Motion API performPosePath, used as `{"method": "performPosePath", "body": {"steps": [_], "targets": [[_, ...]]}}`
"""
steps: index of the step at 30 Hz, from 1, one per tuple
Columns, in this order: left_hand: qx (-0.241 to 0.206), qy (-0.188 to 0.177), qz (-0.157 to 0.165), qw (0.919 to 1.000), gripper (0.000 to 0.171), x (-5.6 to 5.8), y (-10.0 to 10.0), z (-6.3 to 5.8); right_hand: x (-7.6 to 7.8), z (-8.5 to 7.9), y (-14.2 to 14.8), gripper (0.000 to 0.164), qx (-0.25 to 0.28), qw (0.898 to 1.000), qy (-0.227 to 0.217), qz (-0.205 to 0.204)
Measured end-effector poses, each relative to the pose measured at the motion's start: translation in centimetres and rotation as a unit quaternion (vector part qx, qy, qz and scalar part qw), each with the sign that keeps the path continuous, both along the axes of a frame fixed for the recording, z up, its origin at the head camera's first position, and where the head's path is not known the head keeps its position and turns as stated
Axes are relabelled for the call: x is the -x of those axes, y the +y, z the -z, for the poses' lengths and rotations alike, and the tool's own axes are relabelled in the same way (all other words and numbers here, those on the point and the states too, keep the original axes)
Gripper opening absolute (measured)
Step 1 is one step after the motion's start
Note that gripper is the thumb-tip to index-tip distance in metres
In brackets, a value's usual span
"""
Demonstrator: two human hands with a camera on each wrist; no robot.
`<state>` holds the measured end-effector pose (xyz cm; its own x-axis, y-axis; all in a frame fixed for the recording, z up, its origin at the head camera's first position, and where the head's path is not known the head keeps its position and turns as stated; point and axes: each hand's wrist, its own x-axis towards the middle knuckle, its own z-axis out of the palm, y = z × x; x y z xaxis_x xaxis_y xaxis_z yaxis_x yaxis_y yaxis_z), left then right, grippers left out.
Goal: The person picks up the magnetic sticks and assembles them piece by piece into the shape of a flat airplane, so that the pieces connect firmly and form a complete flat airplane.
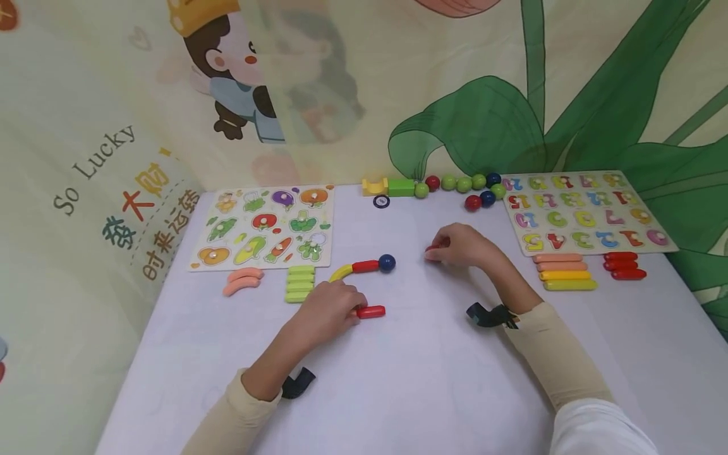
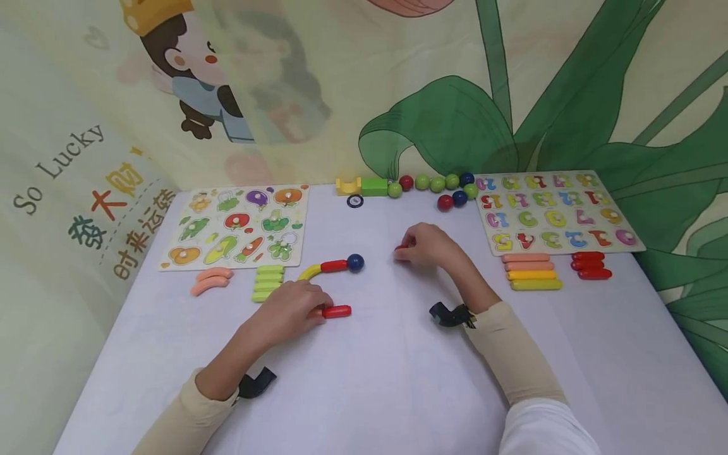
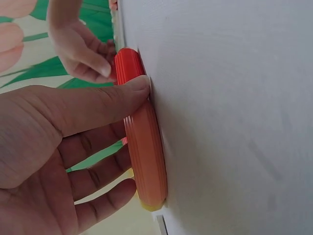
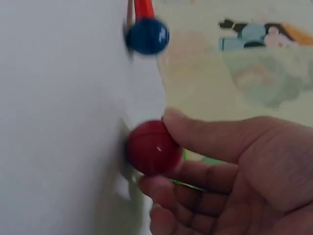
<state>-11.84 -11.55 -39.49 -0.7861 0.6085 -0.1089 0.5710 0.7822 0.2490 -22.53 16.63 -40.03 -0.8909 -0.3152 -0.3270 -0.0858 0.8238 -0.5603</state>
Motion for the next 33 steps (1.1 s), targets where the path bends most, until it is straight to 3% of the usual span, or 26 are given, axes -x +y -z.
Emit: {"method": "performPosePath", "body": {"steps": [7,13,33], "targets": [[0.010,0.016,-0.004,0.9998,0.026,0.1,-0.2,0.1,-4.5,0.4,-3.4,0.025,0.058,0.991,-0.022,-0.120],[0.013,0.013,-0.005,0.9998,0.028,0.2,-0.2,0.0,-6.6,0.7,-6.0,0.027,0.105,0.980,-0.012,-0.168],[-0.006,0.004,-0.008,0.9999,0.029,0.0,-0.5,-0.4,-7.2,1.4,-6.3,0.031,0.109,0.975,0.004,-0.191]]}}
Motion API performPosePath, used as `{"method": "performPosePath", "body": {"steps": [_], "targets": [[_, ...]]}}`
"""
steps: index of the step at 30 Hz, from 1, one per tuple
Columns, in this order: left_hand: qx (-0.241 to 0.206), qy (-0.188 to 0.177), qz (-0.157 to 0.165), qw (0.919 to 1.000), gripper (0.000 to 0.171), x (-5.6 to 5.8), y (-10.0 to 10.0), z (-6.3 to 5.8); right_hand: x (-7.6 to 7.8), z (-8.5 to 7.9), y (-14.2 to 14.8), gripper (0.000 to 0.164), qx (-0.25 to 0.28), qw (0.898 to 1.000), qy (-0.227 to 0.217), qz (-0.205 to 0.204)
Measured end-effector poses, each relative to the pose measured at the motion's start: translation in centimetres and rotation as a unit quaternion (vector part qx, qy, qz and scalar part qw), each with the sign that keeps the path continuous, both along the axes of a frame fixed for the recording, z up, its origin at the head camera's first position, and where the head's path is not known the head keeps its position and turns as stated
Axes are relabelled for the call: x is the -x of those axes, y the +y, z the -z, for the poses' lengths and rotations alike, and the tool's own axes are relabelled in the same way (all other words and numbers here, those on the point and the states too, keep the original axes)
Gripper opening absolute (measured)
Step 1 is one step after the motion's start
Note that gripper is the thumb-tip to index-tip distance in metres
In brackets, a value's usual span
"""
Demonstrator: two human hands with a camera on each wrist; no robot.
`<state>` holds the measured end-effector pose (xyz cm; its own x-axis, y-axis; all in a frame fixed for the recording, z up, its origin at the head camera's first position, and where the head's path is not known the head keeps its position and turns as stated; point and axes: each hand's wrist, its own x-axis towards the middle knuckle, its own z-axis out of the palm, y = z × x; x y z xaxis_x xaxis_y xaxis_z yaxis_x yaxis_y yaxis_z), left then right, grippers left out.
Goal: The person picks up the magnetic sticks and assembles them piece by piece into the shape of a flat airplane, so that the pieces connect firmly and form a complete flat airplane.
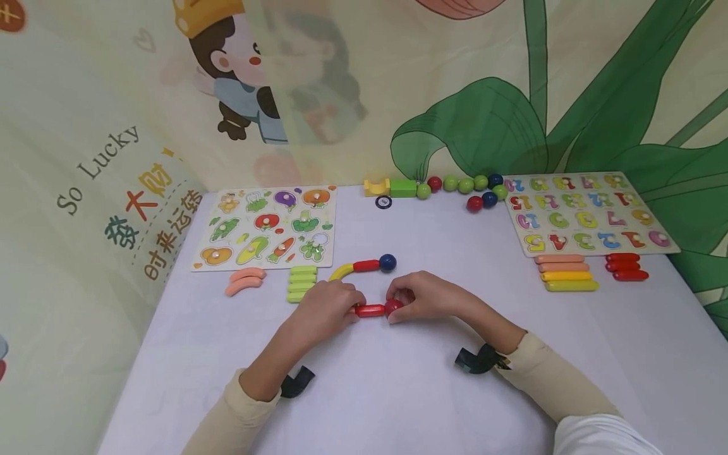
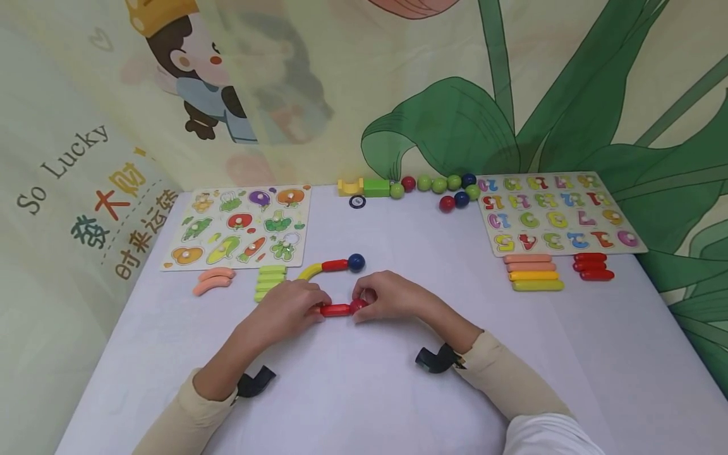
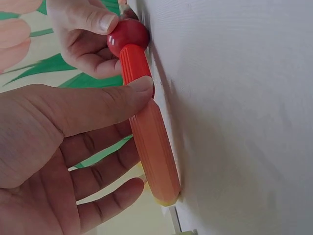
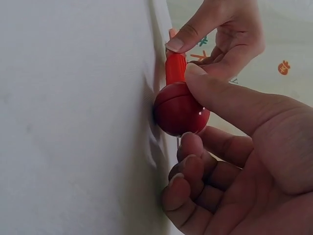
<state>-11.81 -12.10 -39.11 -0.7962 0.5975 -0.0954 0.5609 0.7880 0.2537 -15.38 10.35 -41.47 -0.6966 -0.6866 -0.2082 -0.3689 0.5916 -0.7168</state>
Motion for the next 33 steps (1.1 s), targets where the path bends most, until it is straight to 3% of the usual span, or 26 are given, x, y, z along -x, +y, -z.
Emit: {"method": "performPosePath", "body": {"steps": [12,16,22,25,29,33], "targets": [[0.016,-0.005,-0.007,0.9998,0.029,-0.2,0.1,0.0,0.3,0.2,0.2,0.035,0.012,0.999,-0.017,-0.034],[0.032,0.000,-0.003,0.9995,0.029,-0.6,0.2,-0.3,0.9,0.5,0.7,0.034,0.024,0.998,-0.047,-0.044],[0.091,-0.004,0.007,0.9959,0.041,-2.0,0.2,-1.2,2.1,0.8,1.4,0.026,0.043,0.995,-0.087,-0.038],[0.094,-0.008,0.008,0.9955,0.050,-2.8,0.1,-1.4,2.6,0.8,1.9,0.021,0.041,0.995,-0.089,-0.028],[0.088,-0.010,0.021,0.9959,0.062,-3.9,-0.3,-1.2,3.4,0.3,2.7,0.014,0.031,0.997,-0.070,0.001],[0.092,-0.010,0.031,0.9952,0.075,-5.2,-0.8,-1.0,4.7,-0.6,3.0,0.011,0.025,0.999,-0.021,0.034]]}}
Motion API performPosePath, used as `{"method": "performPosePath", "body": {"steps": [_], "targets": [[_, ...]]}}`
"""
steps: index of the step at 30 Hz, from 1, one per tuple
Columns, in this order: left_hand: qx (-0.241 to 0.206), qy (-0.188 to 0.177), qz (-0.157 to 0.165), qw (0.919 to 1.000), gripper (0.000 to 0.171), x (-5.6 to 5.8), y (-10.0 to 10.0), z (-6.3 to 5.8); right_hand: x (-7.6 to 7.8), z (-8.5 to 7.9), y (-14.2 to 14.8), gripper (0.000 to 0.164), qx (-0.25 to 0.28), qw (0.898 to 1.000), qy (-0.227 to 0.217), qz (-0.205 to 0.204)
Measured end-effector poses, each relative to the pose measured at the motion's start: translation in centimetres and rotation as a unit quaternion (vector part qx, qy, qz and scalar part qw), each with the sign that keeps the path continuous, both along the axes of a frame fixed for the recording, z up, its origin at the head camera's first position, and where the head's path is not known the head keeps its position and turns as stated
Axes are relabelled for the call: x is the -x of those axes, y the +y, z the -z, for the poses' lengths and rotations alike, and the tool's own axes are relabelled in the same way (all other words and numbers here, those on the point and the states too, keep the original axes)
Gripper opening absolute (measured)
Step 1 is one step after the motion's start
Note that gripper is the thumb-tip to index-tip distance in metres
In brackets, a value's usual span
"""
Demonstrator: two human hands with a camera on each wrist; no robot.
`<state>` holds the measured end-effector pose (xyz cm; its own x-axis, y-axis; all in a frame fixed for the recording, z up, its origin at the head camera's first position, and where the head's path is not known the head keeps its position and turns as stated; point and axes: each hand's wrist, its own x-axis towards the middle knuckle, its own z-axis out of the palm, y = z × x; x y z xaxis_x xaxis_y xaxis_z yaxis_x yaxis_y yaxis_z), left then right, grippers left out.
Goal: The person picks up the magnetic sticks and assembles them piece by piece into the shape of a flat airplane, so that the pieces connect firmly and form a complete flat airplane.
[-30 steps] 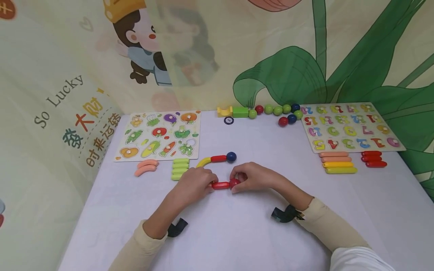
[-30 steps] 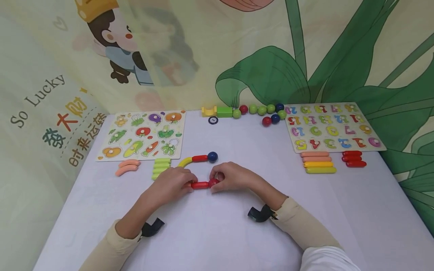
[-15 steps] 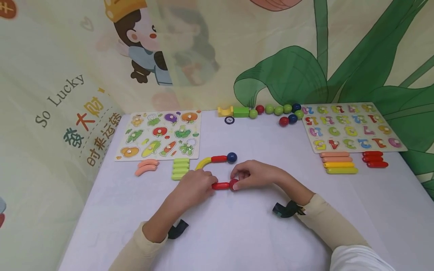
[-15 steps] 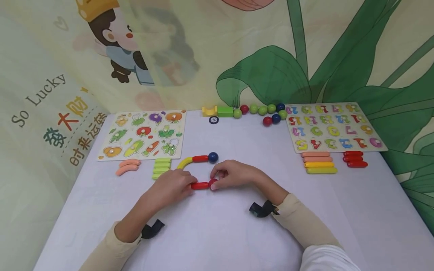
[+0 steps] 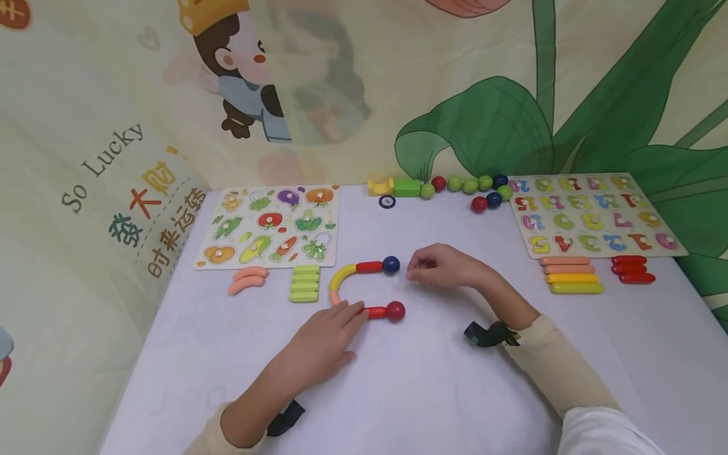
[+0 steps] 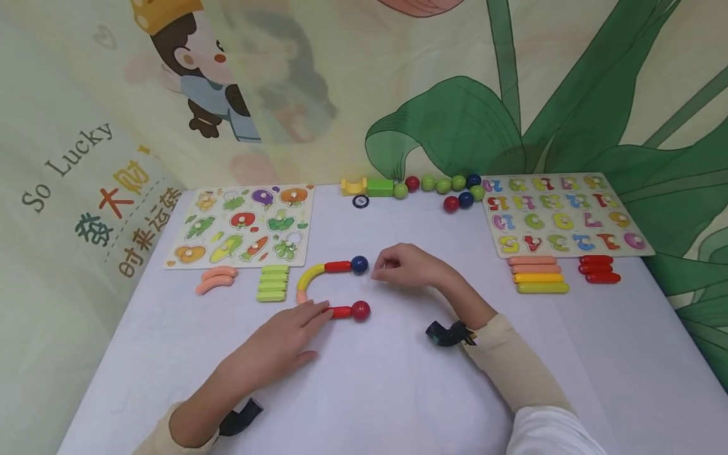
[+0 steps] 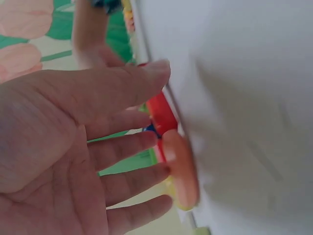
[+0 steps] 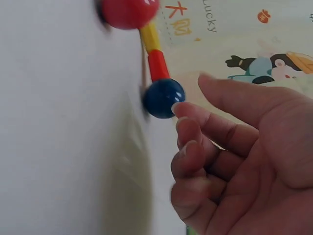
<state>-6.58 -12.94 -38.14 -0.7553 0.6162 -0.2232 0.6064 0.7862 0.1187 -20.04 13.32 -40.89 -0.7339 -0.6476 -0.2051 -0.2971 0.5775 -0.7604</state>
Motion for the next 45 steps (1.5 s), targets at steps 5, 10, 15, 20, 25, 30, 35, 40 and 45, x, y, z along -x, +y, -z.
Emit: {"method": "performPosePath", "body": {"steps": [5,10,15,20,25,30,35,40,45], "targets": [[0.009,0.006,0.005,0.9999,0.082,-1.4,-0.5,0.5,2.6,-1.1,-1.6,0.011,-0.019,0.996,0.081,0.003],[0.004,0.004,0.005,1.0000,0.082,-2.0,-0.9,1.0,5.1,-1.9,-6.2,0.017,-0.056,0.987,0.138,-0.062],[0.000,0.000,0.004,1.0000,0.081,-2.3,-1.0,1.1,6.0,-1.9,-11.8,0.019,-0.070,0.973,0.156,-0.155],[-0.012,0.001,0.005,0.9999,0.080,-2.3,-1.1,1.2,5.7,-1.6,-15.9,0.027,-0.064,0.962,0.162,-0.211],[-0.020,0.000,0.008,0.9998,0.079,-2.3,-1.2,1.3,5.0,-1.3,-17.8,0.035,-0.085,0.947,0.165,-0.262],[-0.028,0.003,0.013,0.9995,0.078,-2.3,-1.3,1.4,4.5,-1.4,-18.6,0.038,-0.098,0.935,0.170,-0.294],[-0.028,0.007,0.018,0.9994,0.078,-2.2,-1.4,1.4,4.3,-1.5,-18.6,0.036,-0.123,0.935,0.160,-0.293],[-0.018,0.010,0.021,0.9996,0.079,-2.2,-1.3,1.4,4.0,-1.4,-18.4,0.024,-0.148,0.935,0.163,-0.279],[-0.011,0.012,0.020,0.9997,0.078,-2.3,-1.3,1.3,3.5,-1.4,-18.3,0.023,-0.170,0.927,0.198,-0.267]]}}
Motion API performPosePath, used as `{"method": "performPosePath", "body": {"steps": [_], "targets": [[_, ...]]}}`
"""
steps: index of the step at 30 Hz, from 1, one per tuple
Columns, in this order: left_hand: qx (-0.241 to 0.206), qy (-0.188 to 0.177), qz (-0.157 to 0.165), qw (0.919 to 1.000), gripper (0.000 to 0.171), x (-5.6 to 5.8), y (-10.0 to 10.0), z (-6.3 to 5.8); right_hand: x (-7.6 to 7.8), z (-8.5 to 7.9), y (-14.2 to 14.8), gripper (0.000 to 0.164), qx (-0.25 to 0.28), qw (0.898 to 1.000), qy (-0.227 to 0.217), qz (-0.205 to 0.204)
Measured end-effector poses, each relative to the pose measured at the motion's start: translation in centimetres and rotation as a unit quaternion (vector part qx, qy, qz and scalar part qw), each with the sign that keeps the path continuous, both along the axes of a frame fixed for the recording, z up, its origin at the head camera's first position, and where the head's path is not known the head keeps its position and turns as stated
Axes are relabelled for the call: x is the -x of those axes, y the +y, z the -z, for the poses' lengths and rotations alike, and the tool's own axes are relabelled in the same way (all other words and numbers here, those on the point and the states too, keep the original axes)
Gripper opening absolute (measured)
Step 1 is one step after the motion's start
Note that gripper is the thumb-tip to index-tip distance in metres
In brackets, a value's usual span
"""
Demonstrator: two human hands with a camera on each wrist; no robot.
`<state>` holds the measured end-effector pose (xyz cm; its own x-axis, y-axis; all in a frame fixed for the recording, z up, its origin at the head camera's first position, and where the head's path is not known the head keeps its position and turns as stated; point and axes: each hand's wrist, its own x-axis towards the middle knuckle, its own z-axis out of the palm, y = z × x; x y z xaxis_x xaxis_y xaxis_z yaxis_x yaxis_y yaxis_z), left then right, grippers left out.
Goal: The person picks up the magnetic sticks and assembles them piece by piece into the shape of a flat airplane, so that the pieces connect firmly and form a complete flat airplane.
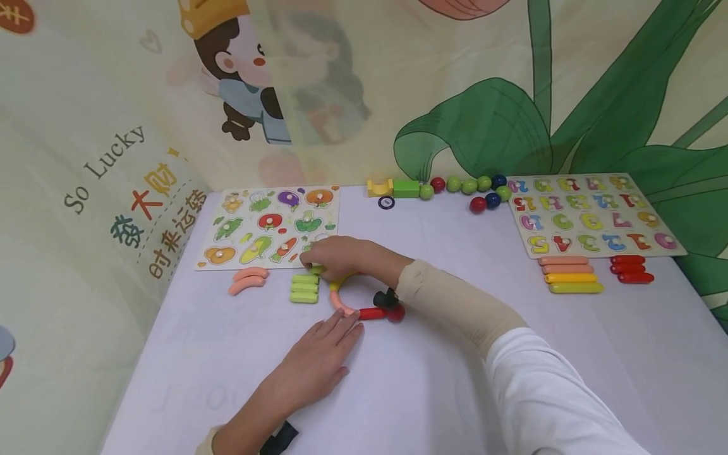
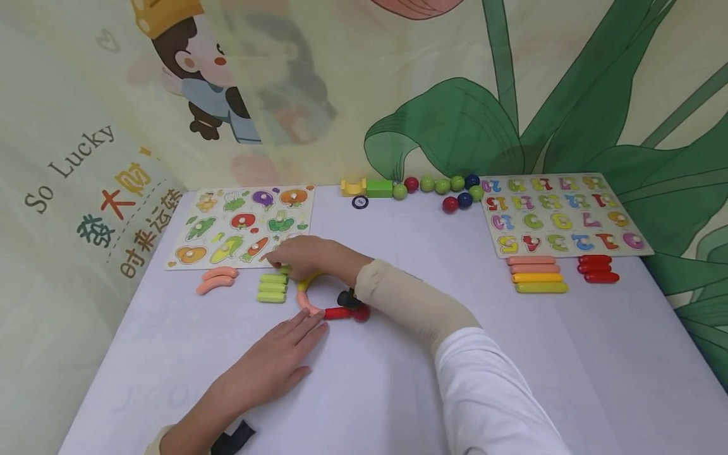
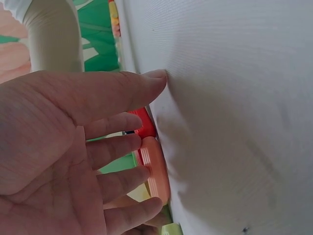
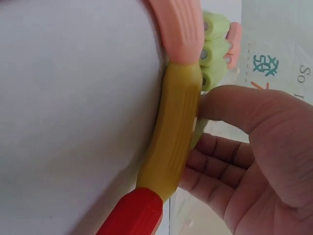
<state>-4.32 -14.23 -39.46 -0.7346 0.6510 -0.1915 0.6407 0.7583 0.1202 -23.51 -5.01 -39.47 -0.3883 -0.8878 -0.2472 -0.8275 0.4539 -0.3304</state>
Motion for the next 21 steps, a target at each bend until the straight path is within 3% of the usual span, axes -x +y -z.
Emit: {"method": "performPosePath", "body": {"steps": [5,9,11,13,16,21], "targets": [[0.006,-0.001,0.000,1.0000,0.077,0.0,0.1,-0.1,-0.2,-0.2,0.5,0.021,0.012,1.000,0.018,-0.001],[0.008,-0.012,-0.003,0.9999,0.076,0.1,0.2,-0.1,0.4,-0.4,1.6,0.022,0.062,0.997,-0.023,0.035],[0.009,-0.019,-0.004,0.9998,0.077,0.1,0.2,-0.1,0.9,-0.4,2.8,0.023,0.104,0.990,-0.063,0.067],[0.011,-0.024,-0.007,0.9996,0.077,0.1,0.3,-0.1,1.4,-0.3,4.4,0.025,0.150,0.978,-0.102,0.099],[0.012,-0.028,-0.011,0.9995,0.078,0.0,0.4,-0.1,2.0,0.2,7.3,0.027,0.213,0.953,-0.151,0.155],[0.007,-0.025,-0.016,0.9995,0.078,0.0,0.4,-0.3,2.9,1.3,12.2,0.027,0.246,0.904,-0.201,0.287]]}}
